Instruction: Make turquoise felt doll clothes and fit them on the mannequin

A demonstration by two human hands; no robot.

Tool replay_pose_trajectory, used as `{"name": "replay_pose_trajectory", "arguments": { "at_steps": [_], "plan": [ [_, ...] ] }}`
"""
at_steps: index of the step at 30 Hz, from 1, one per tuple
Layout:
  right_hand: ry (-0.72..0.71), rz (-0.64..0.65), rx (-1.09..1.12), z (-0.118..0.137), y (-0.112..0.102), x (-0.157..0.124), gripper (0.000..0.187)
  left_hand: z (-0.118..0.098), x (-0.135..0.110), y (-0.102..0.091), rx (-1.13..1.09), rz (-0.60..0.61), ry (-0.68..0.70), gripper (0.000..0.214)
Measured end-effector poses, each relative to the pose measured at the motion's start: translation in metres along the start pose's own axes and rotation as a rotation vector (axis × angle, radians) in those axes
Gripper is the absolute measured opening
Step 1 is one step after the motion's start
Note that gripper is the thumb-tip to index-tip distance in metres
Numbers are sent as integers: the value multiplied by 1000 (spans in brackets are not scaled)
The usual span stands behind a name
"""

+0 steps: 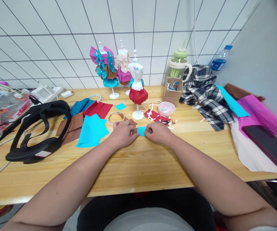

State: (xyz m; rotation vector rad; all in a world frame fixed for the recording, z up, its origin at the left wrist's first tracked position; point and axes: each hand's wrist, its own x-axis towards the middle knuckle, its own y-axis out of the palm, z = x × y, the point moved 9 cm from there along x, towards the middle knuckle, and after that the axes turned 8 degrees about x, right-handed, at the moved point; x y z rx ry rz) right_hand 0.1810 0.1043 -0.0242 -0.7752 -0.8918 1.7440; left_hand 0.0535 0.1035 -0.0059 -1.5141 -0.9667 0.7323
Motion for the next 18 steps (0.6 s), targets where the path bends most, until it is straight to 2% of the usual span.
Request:
{"name": "replay_pose_trajectory", "arguments": {
  "at_steps": [7,10,14,16,18],
  "plan": [
    [-6,-74,31,-5,-4,3,12,4,1,3,10,30,-93,25],
    [-35,-121,124,-10,-10,2,14,4,0,2,14,25,-116,22],
    [-240,-168,218,-1,-18,-5,11,6,-1,0,-27,-5,-114,19],
    [-349,-141,176,9,-17,-10,11,7,-1,-1,-42,-17,-114,21],
    [-383,-113,72,16,-13,-14,14,9,-1,-1,-49,-29,-117,22]
  ]
}}
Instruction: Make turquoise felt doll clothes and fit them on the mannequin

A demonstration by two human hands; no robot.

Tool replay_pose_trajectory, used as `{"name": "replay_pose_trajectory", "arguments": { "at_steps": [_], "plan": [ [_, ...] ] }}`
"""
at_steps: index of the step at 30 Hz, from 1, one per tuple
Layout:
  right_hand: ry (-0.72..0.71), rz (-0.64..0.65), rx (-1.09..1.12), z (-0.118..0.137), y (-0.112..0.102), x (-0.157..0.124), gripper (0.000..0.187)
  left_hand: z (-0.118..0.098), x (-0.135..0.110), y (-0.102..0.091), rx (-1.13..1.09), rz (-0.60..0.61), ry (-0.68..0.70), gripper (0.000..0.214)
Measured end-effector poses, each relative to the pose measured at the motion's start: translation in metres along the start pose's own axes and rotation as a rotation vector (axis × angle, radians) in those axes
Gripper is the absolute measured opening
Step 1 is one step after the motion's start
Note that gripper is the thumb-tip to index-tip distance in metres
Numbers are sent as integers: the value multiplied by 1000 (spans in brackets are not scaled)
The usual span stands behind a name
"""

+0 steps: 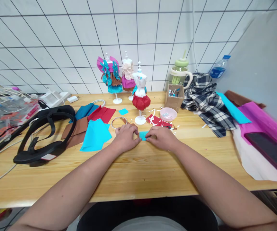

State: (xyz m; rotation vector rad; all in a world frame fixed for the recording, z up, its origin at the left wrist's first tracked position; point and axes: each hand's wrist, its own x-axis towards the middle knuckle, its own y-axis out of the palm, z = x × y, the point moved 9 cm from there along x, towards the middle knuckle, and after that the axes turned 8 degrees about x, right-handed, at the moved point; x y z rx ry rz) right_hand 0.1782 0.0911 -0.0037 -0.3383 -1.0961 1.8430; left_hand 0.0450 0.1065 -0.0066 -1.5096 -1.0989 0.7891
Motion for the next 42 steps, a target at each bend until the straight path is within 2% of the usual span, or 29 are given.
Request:
{"name": "replay_pose_trajectory", "arguments": {
  "at_steps": [4,10,15,20,26,34,37,40,42],
  "plan": [
    [17,72,-179,6,6,0,19,-4,-1,-5,-19,-50,40,22],
    [24,120,-276,12,8,0,22,-35,-9,-15,48,-92,354,13],
    [50,138,-275,12,6,-1,25,-40,-10,-12,156,-93,455,20],
    [62,120,-283,9,5,-1,26,-40,-10,-11,168,-108,458,23],
    [89,75,-276,5,3,1,27,-34,-7,-10,112,-84,388,21],
    [115,-29,-95,4,-5,1,21,-29,-6,-17,-20,-116,282,18],
    [151,-76,138,0,-9,1,21,-18,-2,-15,-210,-29,191,19],
    [246,0,543,-11,1,1,31,-4,-1,3,-571,257,36,28],
    [309,76,718,-15,11,-1,40,-1,-5,13,-687,404,-32,30]
  ]
}}
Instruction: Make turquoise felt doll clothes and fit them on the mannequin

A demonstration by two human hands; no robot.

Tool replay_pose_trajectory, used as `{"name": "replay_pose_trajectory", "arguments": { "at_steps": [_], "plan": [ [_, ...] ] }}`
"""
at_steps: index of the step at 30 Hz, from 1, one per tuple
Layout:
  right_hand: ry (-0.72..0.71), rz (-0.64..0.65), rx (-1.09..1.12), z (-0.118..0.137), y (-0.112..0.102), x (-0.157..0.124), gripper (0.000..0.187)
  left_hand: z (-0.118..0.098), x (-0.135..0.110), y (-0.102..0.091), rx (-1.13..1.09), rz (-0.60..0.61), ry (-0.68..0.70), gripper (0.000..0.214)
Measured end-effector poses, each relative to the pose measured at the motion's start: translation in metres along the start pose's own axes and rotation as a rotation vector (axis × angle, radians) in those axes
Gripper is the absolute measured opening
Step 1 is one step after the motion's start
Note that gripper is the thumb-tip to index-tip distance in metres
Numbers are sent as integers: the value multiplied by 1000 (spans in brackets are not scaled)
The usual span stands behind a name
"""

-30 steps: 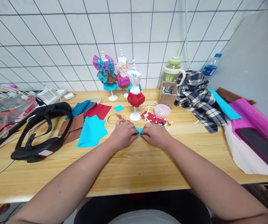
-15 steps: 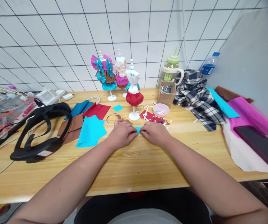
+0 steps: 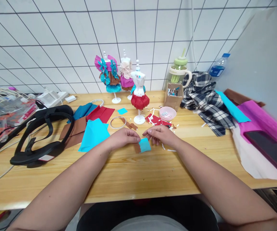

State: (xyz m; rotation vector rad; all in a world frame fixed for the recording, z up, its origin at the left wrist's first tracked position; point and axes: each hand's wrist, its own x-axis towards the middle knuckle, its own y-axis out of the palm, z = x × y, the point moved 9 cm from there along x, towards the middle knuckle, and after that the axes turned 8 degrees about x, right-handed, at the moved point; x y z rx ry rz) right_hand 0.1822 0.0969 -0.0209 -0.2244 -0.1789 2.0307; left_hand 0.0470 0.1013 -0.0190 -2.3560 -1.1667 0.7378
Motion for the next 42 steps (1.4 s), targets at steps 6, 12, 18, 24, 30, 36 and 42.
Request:
{"name": "replay_pose_trajectory", "arguments": {
  "at_steps": [6,12,18,24,30,36,42],
  "plan": [
    [-99,-23,-324,2,0,2,29,0,-1,5,265,-68,-15,26],
    [-120,-17,-424,-7,4,6,14,-10,0,8,435,-124,102,25],
    [-134,-33,-490,-3,4,5,12,-23,-1,3,615,-208,258,16],
    [-206,-49,-598,7,7,1,19,-21,1,2,647,-221,249,14],
    [-186,-77,-640,7,6,1,16,-27,0,3,664,-230,295,15],
    [-189,-79,-688,10,7,0,16,-25,1,2,680,-237,289,16],
    [-218,-54,-866,14,12,-3,15,-38,-4,9,844,-241,407,16]
  ]
}}
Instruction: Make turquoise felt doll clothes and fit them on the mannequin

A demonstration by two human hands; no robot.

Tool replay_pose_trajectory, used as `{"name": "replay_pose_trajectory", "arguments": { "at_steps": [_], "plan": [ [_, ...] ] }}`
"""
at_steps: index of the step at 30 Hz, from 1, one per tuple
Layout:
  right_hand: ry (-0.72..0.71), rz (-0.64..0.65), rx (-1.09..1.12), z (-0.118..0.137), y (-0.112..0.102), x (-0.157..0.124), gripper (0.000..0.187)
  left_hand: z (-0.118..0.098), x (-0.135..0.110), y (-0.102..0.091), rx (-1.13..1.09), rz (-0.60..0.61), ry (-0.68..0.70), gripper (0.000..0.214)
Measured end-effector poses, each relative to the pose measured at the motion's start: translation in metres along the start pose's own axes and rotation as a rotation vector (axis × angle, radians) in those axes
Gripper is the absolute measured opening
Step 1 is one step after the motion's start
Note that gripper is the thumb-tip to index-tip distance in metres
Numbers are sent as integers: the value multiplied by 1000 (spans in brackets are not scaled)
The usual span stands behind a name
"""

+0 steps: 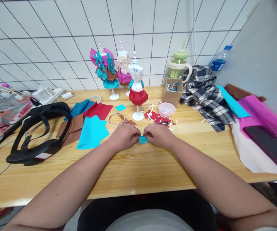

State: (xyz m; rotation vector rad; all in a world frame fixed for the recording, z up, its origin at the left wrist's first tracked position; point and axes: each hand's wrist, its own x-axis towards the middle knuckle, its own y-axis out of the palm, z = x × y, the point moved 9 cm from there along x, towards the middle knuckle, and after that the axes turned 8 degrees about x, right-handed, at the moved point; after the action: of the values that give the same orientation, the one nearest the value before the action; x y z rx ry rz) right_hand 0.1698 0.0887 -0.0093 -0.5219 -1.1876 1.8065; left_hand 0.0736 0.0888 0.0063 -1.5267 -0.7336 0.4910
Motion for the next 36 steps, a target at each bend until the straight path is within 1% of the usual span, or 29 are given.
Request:
{"name": "replay_pose_trajectory", "arguments": {
  "at_steps": [6,10,13,15,17,19,20,21,24,26,28,32,34,36],
  "plan": [
    [-105,114,-153,14,1,-4,23,-14,-3,-5,104,1,121,21],
    [-104,180,-232,17,-1,-8,30,-19,-7,-8,138,19,167,22],
    [-107,200,-231,17,-1,-9,32,-19,-7,-8,150,29,175,22],
    [-105,178,-187,15,-2,-9,32,-18,-7,-8,140,33,174,21],
    [-85,119,-85,8,-3,-7,30,-15,-7,-8,112,28,162,22],
    [-37,48,74,-3,-4,-5,26,-10,-7,-9,86,14,141,24],
    [0,32,161,-11,-3,-4,24,-9,-6,-9,79,8,132,25],
    [41,3,245,-19,-3,-3,26,-7,-6,-9,79,5,125,26],
    [90,-85,364,-34,-6,0,31,-2,-6,-10,99,-7,97,26],
    [87,-112,376,-36,-8,1,30,6,-6,-15,104,-30,47,26],
    [67,-120,360,-33,-11,1,29,16,-7,-23,104,-54,-14,29],
    [-58,-138,278,-14,-20,-2,24,33,-11,-38,126,-97,-89,29],
    [-113,-129,239,-6,-21,-3,23,35,-12,-40,111,-117,-89,28],
    [-139,-93,194,-1,-17,-4,25,32,-11,-35,73,-119,-69,28]
  ]
}}
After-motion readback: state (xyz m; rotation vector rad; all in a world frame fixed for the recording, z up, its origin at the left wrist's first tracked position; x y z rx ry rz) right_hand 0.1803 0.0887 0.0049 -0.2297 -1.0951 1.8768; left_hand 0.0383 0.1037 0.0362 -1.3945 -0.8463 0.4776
